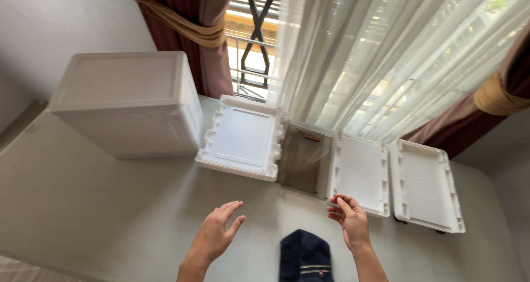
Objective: The person disassembles a stack of white plastic storage crates on a table. They remove a transparent lid, then detach and remove multiple white plastic panels one by one, placing them on the table. The person handles the crates by hand without tools.
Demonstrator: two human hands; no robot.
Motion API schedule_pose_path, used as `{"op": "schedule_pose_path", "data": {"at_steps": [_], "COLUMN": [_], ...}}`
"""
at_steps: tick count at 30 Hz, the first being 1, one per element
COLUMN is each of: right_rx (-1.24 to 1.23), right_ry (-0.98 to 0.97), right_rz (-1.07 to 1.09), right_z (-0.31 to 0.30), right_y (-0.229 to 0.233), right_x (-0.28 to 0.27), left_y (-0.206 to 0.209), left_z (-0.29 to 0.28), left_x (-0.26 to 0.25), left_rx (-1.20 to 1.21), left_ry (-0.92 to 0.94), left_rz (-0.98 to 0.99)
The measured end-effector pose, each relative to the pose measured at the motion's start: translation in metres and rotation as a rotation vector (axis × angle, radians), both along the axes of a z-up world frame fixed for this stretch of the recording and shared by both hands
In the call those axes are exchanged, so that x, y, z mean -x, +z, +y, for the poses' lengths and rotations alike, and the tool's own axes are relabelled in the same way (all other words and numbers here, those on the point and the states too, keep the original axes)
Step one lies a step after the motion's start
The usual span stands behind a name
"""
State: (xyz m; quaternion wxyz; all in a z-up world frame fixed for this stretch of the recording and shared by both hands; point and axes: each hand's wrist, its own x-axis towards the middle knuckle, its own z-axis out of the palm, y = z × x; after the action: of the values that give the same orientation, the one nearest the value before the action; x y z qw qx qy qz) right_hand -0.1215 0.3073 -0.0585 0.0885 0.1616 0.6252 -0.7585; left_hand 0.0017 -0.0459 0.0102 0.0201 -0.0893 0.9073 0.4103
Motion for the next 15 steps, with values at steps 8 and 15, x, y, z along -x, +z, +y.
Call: {"op": "schedule_pose_path", "data": {"at_steps": [8, 15], "right_rx": [0.017, 0.015], "right_ry": [0.045, 0.108], "right_rz": [0.026, 0.05], "right_z": [-0.104, -0.204], "right_y": [0.004, 0.011], "right_x": [0.001, 0.004], "left_y": [0.005, -0.003], "left_z": [-0.091, -0.184], "left_x": [-0.015, -0.017], "left_rx": [0.026, 0.14], "left_ry": [0.02, 0.173], "left_rz": [-0.049, 0.284]}}
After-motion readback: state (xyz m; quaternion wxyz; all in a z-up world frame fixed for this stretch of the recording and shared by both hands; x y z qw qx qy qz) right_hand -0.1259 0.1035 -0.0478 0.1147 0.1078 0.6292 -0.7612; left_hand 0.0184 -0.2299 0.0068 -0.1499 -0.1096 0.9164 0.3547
